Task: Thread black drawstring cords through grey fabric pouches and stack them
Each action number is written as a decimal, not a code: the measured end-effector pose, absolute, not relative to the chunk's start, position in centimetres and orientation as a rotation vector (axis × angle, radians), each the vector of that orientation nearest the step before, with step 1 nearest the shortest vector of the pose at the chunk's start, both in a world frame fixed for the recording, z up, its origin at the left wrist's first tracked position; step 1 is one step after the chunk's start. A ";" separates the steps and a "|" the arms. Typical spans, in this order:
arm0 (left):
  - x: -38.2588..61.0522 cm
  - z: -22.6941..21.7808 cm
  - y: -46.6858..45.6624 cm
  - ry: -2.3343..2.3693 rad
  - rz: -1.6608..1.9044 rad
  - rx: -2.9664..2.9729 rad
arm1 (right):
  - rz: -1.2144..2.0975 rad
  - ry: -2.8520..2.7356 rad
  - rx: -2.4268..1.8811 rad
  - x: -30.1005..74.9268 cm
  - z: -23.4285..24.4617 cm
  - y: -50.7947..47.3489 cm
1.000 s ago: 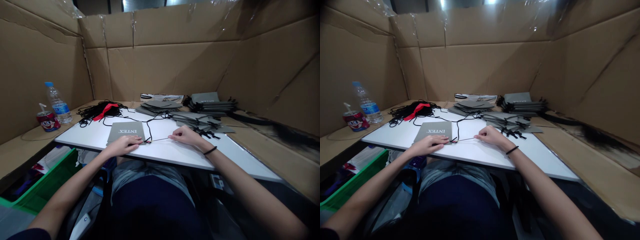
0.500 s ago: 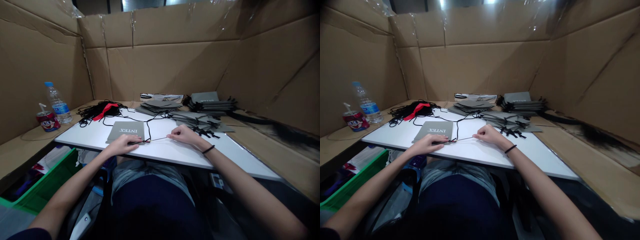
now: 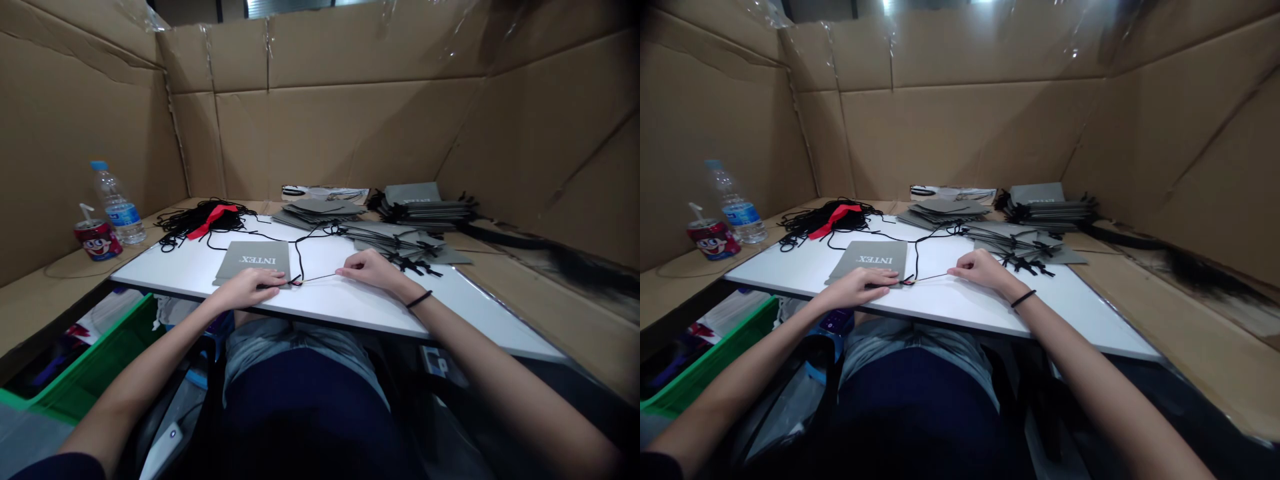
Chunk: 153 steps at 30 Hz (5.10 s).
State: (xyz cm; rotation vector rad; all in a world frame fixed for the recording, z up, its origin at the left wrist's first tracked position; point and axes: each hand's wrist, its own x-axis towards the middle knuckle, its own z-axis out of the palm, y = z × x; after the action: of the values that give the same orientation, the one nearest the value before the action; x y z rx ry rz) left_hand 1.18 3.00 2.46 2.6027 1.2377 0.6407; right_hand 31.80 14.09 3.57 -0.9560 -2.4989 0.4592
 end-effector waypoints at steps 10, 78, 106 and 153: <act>1.0 2.2 3.1 1.205 0.693 2.557 | 0.460 -2.544 -0.978 31.4 3.2 13.7; 1.3 0.4 4.1 1.363 1.305 3.171 | 0.409 -2.390 -0.752 29.6 2.7 13.2; 1.0 0.4 4.1 1.334 1.300 3.148 | 0.213 -2.326 -0.698 28.9 1.9 12.8; 0.6 0.2 4.0 1.327 1.254 3.144 | 0.010 -2.357 -0.566 29.2 1.7 12.5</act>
State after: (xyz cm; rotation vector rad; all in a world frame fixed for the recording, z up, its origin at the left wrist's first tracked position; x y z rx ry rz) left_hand 0.59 3.98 0.19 3.1437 1.3271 1.2543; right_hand 29.22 12.46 1.69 -0.5656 -2.3574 0.0097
